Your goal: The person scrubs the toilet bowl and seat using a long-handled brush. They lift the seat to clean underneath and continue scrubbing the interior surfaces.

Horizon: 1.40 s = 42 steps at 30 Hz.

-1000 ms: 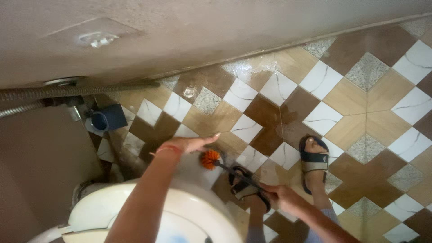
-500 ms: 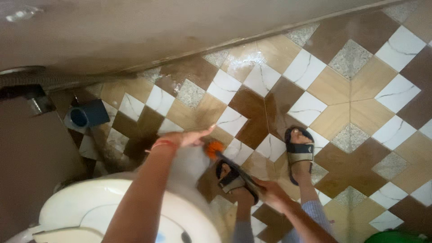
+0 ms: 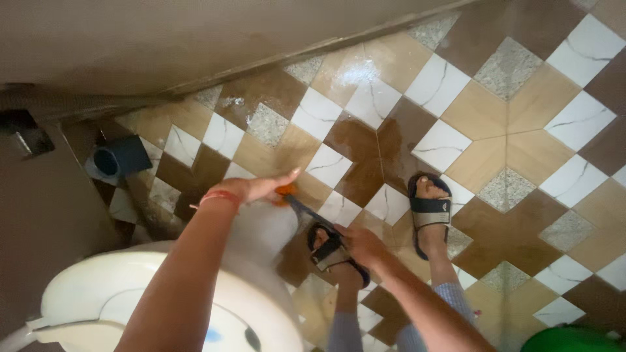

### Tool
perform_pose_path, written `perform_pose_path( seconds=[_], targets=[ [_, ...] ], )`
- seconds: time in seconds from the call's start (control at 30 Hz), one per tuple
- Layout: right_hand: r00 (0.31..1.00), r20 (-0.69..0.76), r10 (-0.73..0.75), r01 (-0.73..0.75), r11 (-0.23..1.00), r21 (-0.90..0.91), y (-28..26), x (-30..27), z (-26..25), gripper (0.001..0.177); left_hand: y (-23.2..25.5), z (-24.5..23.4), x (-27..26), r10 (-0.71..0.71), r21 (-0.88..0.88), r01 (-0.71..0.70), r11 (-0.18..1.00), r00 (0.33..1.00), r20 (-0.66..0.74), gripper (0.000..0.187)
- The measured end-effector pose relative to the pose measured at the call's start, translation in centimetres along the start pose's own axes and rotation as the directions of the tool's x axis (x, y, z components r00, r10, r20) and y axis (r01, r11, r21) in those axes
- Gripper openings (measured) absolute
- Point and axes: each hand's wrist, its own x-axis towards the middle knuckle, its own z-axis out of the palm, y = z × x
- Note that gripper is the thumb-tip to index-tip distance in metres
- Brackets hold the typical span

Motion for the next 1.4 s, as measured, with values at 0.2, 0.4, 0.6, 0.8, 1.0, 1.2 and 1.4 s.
perform_pose_path(
  seconds=[0.2,0.4,0.6,0.8,1.0,1.2,1.4],
  targets=[
    [0.919,0.331,0.213,-0.287,0.938,0.195,-2.0,-9.6,-0.3,0.034,-0.9,1.9,-1.5,0.086,-0.001,-0.086,0.996,0.996,-0.018,0.105],
    [0.89,0.31,0.334,-0.417,0.873,0.255,-1.7,-8.4,3.1,0.042,-0.6,0.5,-2.5,0.038,0.015,-0.038,0.999,0.999,-0.002,0.1],
    [0.884,0.417,0.211,-0.327,0.917,0.229,-5.3,-13.0,-0.1,0.043,-1.1,0.8,-3.2,-0.039,-0.074,0.038,0.997,0.999,-0.021,0.102],
    [0.939,0.344,-0.002,-0.087,0.966,0.244,-12.6,-2.0,-4.5,0.045,-0.8,1.3,-5.3,-0.045,-0.198,0.033,0.98,0.997,-0.056,0.106],
    [0.741,0.543,0.395,-0.485,0.874,0.025,-14.6,-1.0,-7.6,0.049,-0.6,0.3,-9.3,-0.031,-0.22,0.005,0.975,0.993,-0.112,0.099],
    [0.722,0.557,0.411,-0.467,0.883,-0.047,-11.7,-2.8,-9.1,0.046,-1.1,-0.8,-7.1,0.061,-0.109,-0.074,0.991,0.991,-0.121,0.099],
    [0.908,0.418,-0.034,0.037,0.999,0.001,-14.1,3.4,1.3,0.051,-0.5,1.1,-3.2,0.106,-0.118,-0.118,0.986,0.989,-0.1,0.102]
  ],
)
